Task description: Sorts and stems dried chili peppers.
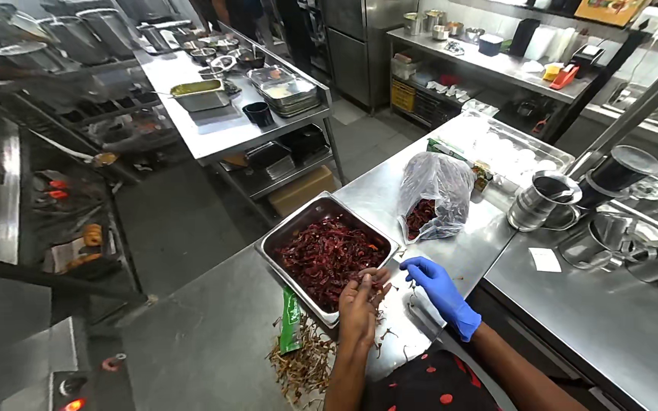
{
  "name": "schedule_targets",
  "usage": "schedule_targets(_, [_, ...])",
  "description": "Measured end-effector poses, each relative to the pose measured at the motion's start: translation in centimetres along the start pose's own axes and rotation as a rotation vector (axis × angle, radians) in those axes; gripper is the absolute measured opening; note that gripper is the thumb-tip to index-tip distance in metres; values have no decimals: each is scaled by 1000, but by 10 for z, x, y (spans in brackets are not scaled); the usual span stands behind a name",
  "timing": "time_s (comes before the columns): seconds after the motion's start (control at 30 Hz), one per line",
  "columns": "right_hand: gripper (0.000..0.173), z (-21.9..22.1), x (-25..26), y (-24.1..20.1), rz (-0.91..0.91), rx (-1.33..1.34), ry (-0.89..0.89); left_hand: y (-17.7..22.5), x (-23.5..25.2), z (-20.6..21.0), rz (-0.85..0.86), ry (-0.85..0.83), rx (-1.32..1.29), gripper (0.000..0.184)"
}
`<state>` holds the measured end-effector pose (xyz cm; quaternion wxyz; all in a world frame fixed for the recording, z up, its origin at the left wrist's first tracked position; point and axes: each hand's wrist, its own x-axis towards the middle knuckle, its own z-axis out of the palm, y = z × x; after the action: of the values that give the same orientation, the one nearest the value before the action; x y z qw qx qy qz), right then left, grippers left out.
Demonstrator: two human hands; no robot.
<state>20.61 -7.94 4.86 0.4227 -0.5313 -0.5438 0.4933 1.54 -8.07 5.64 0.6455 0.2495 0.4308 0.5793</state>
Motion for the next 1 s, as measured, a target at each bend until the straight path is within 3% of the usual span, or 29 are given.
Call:
schedule_targets(0.2, [37,36,-5,0,121,55,-230,-10,-3,5,193,-19,103,26])
schedule_targets(0.37, [29,57,-2,-9,131,390,-112,-18,-9,12,306,-26,143,25])
schedule_targets(0.5, [27,48,4,-10,1,227,-82,-13,-2,-1,344,23,121,26])
schedule_targets(0.63, [30,32,9,-11,-48,8,-177,-4,-1,-11,339,-118,263,24])
schedule_targets(0.73, [31,30,6,-17,-57,-98,-201,-2,-3,-5,352,-89,307,17])
schedule_targets(0.87, [25,38,5,-3,-477,-538,67,0,-5,2,351,-28,347,10])
schedule_targets(1.0, [26,32,8,-1,-681,-759,98,5,-11,3,235,-51,322,10])
